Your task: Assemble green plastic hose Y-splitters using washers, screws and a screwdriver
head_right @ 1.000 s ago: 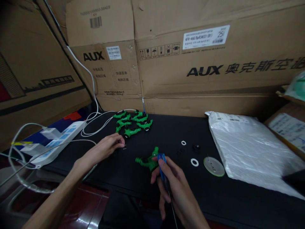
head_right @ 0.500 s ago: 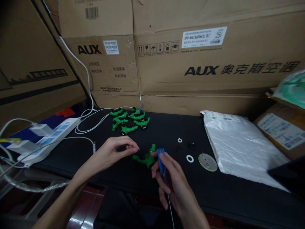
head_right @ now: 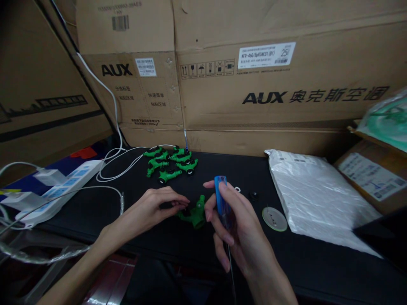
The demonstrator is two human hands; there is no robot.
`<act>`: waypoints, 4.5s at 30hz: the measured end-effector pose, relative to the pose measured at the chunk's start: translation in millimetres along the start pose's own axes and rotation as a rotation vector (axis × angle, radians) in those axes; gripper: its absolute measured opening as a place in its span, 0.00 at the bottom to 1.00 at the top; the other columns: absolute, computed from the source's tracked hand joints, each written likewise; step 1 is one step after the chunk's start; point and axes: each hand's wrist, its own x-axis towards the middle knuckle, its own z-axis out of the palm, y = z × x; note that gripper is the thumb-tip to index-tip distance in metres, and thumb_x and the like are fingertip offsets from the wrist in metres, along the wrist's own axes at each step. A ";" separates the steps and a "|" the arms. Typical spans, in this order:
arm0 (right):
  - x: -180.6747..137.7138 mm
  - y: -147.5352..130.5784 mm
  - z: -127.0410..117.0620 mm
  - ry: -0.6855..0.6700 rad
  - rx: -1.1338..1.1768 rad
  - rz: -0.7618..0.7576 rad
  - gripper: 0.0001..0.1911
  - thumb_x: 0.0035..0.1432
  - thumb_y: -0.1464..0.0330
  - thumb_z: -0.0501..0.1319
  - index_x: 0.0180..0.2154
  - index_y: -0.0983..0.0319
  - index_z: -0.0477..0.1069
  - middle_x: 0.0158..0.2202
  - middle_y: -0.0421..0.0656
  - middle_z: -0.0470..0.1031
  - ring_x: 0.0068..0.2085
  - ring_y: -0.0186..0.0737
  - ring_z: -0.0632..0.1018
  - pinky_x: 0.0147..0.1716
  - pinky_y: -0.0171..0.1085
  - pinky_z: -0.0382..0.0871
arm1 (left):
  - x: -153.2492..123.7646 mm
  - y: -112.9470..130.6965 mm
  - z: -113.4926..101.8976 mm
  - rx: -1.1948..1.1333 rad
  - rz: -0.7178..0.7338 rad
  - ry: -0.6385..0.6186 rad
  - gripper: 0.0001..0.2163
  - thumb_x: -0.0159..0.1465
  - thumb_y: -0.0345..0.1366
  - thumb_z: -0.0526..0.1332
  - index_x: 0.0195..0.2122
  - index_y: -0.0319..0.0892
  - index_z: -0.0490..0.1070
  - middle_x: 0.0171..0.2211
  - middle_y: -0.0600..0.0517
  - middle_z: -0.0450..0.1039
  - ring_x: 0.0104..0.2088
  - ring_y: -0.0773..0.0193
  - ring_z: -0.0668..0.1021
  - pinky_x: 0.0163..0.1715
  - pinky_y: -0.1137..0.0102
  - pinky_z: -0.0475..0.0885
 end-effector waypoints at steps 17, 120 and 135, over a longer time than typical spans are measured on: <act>46.0 -39.4 67.6 -0.058 -0.012 -0.550 0.20 0.63 0.50 0.61 0.28 0.57 0.65 0.16 0.29 0.55 0.12 0.25 0.50 0.04 0.25 0.51 | -14.1 -4.8 18.7 -0.162 -0.113 0.086 0.12 0.66 0.31 0.69 0.50 0.48 0.81 0.46 0.53 0.83 0.47 0.61 0.82 0.51 0.71 0.74; 65.3 -22.3 85.9 -0.180 -0.207 -0.703 0.11 0.67 0.57 0.60 0.39 0.57 0.69 0.24 0.33 0.71 0.20 0.31 0.72 0.25 0.35 0.77 | -15.3 -8.2 44.1 -0.345 -0.130 0.168 0.07 0.64 0.35 0.71 0.43 0.44 0.83 0.43 0.52 0.83 0.46 0.60 0.82 0.49 0.70 0.73; 70.6 -31.9 89.7 -0.312 -0.207 -0.752 0.06 0.70 0.62 0.59 0.40 0.57 0.68 0.31 0.36 0.72 0.26 0.31 0.74 0.28 0.36 0.78 | -14.4 -9.5 48.9 -0.331 -0.159 0.170 0.06 0.63 0.34 0.71 0.41 0.43 0.82 0.41 0.53 0.82 0.42 0.61 0.81 0.45 0.70 0.72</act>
